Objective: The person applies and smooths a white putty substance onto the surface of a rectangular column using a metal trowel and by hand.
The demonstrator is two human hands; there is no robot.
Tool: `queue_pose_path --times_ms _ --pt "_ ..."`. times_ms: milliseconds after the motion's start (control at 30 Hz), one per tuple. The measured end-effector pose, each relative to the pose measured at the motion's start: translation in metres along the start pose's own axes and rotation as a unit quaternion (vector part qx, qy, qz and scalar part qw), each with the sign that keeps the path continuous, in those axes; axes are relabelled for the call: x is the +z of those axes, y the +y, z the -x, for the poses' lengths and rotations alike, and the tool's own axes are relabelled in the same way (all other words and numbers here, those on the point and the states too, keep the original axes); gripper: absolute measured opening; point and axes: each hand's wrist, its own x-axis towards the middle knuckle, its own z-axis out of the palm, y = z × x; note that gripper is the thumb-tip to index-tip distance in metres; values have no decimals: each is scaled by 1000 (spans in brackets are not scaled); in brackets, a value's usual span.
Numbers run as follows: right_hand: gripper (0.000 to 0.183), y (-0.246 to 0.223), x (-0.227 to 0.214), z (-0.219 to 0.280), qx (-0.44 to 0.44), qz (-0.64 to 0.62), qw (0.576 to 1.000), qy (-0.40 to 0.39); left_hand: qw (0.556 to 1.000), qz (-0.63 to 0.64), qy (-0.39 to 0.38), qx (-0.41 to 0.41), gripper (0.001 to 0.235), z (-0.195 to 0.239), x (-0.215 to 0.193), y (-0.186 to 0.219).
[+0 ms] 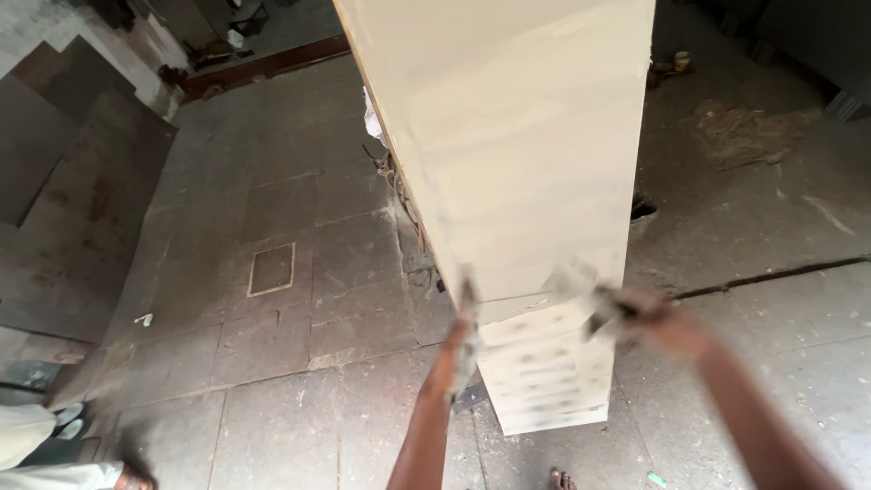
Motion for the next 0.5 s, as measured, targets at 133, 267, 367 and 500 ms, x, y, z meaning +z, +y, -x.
queue_pose_path --times_ms 133,267,367,500 --pt "54 54 91 -18 -147 -290 926 -194 980 -18 -160 -116 114 -28 16 -1" --pt "52 64 122 -17 -190 -288 892 -291 988 121 -69 -59 117 -36 15 -13" --pt "47 43 118 2 -264 -280 865 -323 974 37 102 197 116 -39 -1 4" --pt "48 10 123 9 -310 -323 884 -139 899 45 207 382 115 -29 -5 10"
